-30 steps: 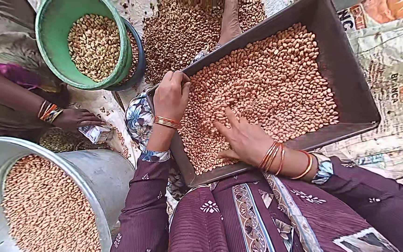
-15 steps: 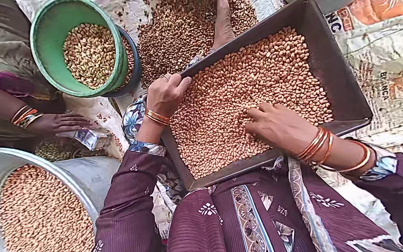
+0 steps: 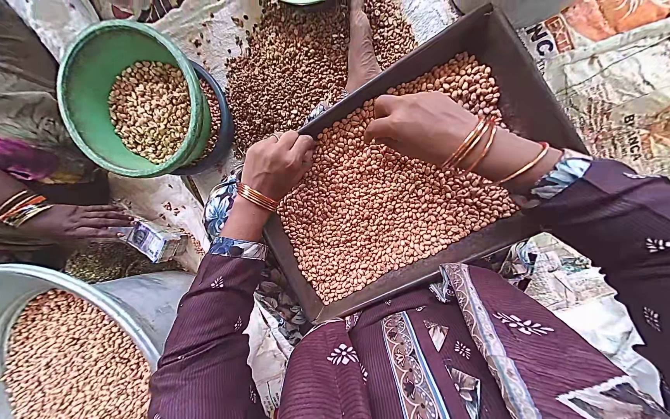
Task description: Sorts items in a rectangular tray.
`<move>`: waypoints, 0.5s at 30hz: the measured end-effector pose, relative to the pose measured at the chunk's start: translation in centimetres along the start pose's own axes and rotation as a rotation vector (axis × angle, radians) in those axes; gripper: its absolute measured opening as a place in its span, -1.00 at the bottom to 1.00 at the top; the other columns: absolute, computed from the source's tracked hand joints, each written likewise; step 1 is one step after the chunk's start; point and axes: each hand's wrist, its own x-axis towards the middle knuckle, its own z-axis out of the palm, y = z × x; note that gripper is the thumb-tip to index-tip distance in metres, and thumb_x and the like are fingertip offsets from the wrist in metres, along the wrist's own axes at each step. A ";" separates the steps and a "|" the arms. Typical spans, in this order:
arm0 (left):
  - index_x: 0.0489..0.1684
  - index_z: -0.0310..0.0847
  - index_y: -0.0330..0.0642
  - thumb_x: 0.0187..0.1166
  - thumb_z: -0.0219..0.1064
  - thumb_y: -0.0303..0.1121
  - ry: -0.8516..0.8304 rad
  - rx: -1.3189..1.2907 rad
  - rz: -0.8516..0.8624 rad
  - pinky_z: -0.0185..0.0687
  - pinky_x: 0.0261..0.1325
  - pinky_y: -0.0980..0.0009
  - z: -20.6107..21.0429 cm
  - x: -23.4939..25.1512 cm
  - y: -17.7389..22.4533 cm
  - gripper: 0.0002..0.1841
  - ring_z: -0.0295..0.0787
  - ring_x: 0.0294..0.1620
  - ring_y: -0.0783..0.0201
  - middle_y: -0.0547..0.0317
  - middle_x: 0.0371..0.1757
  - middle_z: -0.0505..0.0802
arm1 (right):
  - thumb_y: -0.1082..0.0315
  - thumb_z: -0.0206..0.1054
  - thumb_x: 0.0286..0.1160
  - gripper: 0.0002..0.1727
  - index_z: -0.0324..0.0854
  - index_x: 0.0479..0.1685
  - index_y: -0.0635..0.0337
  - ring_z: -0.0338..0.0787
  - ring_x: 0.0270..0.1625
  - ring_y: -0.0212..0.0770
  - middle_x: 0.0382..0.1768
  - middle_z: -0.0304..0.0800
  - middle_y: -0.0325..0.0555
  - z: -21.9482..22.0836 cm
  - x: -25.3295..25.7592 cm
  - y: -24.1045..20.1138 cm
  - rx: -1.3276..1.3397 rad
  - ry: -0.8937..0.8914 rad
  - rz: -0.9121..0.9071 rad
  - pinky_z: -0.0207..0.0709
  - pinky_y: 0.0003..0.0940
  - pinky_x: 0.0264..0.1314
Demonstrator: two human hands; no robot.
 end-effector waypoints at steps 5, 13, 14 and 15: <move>-0.17 0.47 -0.10 0.56 0.02 -0.44 0.255 -1.035 -0.457 0.28 -0.50 0.64 -1.3 1.7 1.0 -0.89 0.36 -0.58 0.59 0.44 -0.45 0.53 | 0.47 0.24 0.65 -0.72 0.80 0.16 0.06 0.81 0.00 0.27 0.19 0.69 0.22 1.3 1.9 0.9 -0.002 -0.015 0.021 0.65 0.22 -0.17; 0.04 0.83 -0.19 0.74 0.20 -0.31 -0.046 -0.385 -0.300 0.68 -0.11 0.11 -1.1 4.3 2.6 -0.73 0.79 -0.22 0.04 -0.05 -0.18 0.83 | 0.36 0.26 0.67 -0.80 0.78 0.06 0.14 0.80 -0.04 0.23 0.07 0.65 0.21 1.7 1.6 1.3 0.018 0.026 0.016 0.64 0.13 -0.23; 0.09 0.81 -0.19 0.75 0.20 -0.28 -0.081 -0.272 -0.252 0.72 -0.14 -0.03 -0.8 4.3 2.8 -0.73 0.85 -0.16 -0.11 -0.14 -0.13 0.84 | 0.37 0.26 0.67 -0.80 0.77 0.06 0.17 0.79 -0.03 0.23 0.06 0.64 0.21 1.8 1.6 1.2 0.011 0.035 0.012 0.65 0.11 -0.23; 0.10 0.80 -0.19 0.76 0.20 -0.28 -0.100 -0.188 -0.218 0.71 -0.22 -0.09 -0.5 4.3 3.1 -0.73 0.86 -0.18 -0.19 -0.20 -0.13 0.84 | 0.38 0.25 0.68 -0.80 0.75 0.05 0.21 0.79 -0.04 0.23 0.06 0.63 0.22 2.0 1.6 1.2 0.003 0.044 0.012 0.65 0.10 -0.24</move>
